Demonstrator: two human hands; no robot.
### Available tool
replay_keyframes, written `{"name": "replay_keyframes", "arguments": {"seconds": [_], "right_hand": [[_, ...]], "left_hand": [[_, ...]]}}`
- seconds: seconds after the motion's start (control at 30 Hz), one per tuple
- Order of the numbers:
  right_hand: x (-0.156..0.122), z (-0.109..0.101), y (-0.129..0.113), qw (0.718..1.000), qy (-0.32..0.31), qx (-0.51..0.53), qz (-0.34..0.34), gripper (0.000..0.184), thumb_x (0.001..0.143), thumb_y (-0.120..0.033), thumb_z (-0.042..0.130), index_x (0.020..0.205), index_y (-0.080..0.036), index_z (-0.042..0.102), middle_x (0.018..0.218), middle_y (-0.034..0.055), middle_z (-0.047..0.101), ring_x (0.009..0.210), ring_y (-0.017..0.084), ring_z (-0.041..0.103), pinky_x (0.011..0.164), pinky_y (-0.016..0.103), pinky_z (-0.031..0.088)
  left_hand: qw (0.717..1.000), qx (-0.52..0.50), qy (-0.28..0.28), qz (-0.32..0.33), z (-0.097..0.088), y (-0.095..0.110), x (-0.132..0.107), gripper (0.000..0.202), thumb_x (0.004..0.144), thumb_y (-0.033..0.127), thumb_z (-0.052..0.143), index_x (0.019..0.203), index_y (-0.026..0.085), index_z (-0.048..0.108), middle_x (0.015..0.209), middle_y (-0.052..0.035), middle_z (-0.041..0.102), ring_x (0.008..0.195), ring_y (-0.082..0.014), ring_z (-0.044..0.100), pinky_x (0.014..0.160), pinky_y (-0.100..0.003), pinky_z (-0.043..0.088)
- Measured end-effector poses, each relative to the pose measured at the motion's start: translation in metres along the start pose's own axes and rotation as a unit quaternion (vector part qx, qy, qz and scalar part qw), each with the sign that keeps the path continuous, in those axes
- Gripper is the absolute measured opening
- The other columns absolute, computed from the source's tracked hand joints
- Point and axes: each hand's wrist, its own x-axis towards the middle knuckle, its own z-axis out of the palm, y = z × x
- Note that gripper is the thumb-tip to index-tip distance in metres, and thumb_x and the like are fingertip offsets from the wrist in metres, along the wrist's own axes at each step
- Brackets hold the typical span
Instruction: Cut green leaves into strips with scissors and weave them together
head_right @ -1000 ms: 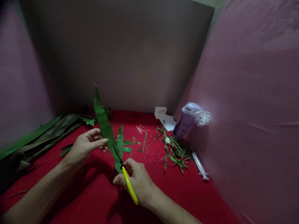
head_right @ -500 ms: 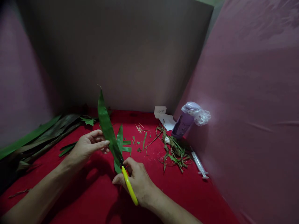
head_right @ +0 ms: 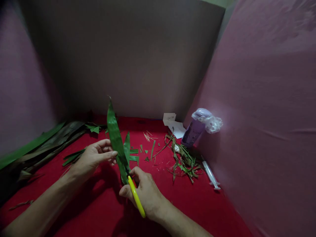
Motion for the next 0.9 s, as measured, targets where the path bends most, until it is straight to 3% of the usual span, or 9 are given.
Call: {"name": "replay_keyframes", "arguments": {"seconds": [0.13, 0.4, 0.6, 0.9], "right_hand": [[0.001, 0.002, 0.002, 1.0, 0.014, 0.009, 0.008, 0.033, 0.071, -0.046, 0.064, 0.078, -0.017, 0.048, 0.058, -0.0063, 0.038, 0.051, 0.008, 0.028, 0.043, 0.019, 0.025], [0.004, 0.01, 0.011, 0.992, 0.026, 0.089, 0.086, 0.036, 0.067, -0.046, 0.065, 0.073, -0.02, 0.043, 0.049, -0.0072, 0.045, 0.039, 0.007, 0.041, 0.037, 0.018, 0.029], [0.001, 0.007, 0.011, 0.998, 0.015, 0.049, 0.031, 0.035, 0.07, -0.044, 0.065, 0.084, -0.019, 0.044, 0.055, -0.0068, 0.043, 0.046, 0.007, 0.034, 0.039, 0.018, 0.025], [0.0, 0.005, 0.009, 0.999, 0.011, 0.03, 0.004, 0.041, 0.073, -0.053, 0.06, 0.087, -0.019, 0.043, 0.062, -0.0053, 0.041, 0.052, 0.008, 0.032, 0.043, 0.019, 0.026]], "left_hand": [[1.0, -0.01, -0.003, -0.01, 0.0, -0.005, -0.001, 0.022, 0.067, 0.02, 0.068, 0.082, 0.016, 0.052, 0.059, 0.0038, 0.062, 0.048, -0.0111, 0.06, 0.05, -0.022, 0.046], [0.999, -0.037, -0.009, -0.015, 0.0, -0.008, 0.001, 0.023, 0.066, 0.019, 0.07, 0.081, 0.018, 0.052, 0.057, 0.0061, 0.059, 0.048, -0.0112, 0.061, 0.048, -0.021, 0.047], [0.999, -0.036, 0.007, -0.022, 0.001, -0.007, 0.0, 0.025, 0.063, 0.019, 0.071, 0.079, 0.018, 0.051, 0.054, 0.0067, 0.058, 0.046, -0.012, 0.061, 0.047, -0.021, 0.047], [0.998, -0.037, -0.041, -0.03, 0.005, -0.01, -0.003, 0.02, 0.067, 0.02, 0.068, 0.083, 0.017, 0.056, 0.06, 0.003, 0.061, 0.049, -0.0113, 0.06, 0.049, -0.022, 0.048]]}}
